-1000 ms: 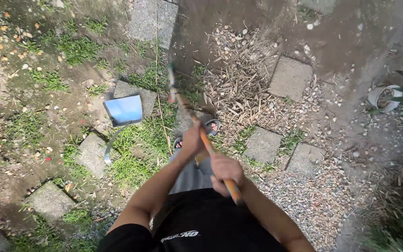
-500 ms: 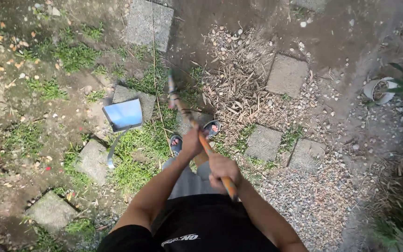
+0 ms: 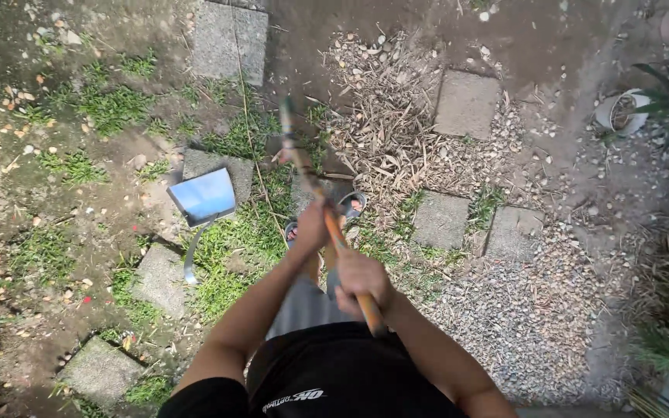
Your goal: Sweeping dried leaves and debris into a dustpan and emptying them into a waste bin in an outdoor garden area.
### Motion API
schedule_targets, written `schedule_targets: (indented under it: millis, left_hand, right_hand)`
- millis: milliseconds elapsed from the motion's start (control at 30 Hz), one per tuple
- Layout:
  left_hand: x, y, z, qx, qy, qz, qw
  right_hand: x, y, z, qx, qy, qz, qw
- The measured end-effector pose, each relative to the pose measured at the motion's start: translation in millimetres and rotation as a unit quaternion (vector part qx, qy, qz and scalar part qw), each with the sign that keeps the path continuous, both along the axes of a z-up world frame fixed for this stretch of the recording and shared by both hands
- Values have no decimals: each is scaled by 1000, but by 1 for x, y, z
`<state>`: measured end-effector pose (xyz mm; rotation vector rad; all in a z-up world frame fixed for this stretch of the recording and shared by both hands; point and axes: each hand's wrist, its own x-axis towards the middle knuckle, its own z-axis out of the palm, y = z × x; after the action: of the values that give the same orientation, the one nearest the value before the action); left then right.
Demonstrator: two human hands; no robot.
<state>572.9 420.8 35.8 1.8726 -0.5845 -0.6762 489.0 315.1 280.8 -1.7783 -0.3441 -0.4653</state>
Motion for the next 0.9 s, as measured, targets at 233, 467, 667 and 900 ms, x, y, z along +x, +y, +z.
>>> schedule_targets:
  millis: [233, 467, 667, 900]
  left_hand:
    - [-3, -34, -91, 7, -39, -68, 997]
    - [-76, -62, 43, -112, 64, -58, 990]
    - [-34, -28, 60, -24, -31, -56, 998]
    - [14, 27, 130, 167, 17, -173, 970]
  right_hand:
    - [8, -8, -54, -23, 55, -67, 996]
    - [-50, 5, 50, -124, 142, -59, 980]
    - [-77, -71, -7, 221, 365, 1, 905]
    - [25, -89, -273, 367, 674, -65, 637]
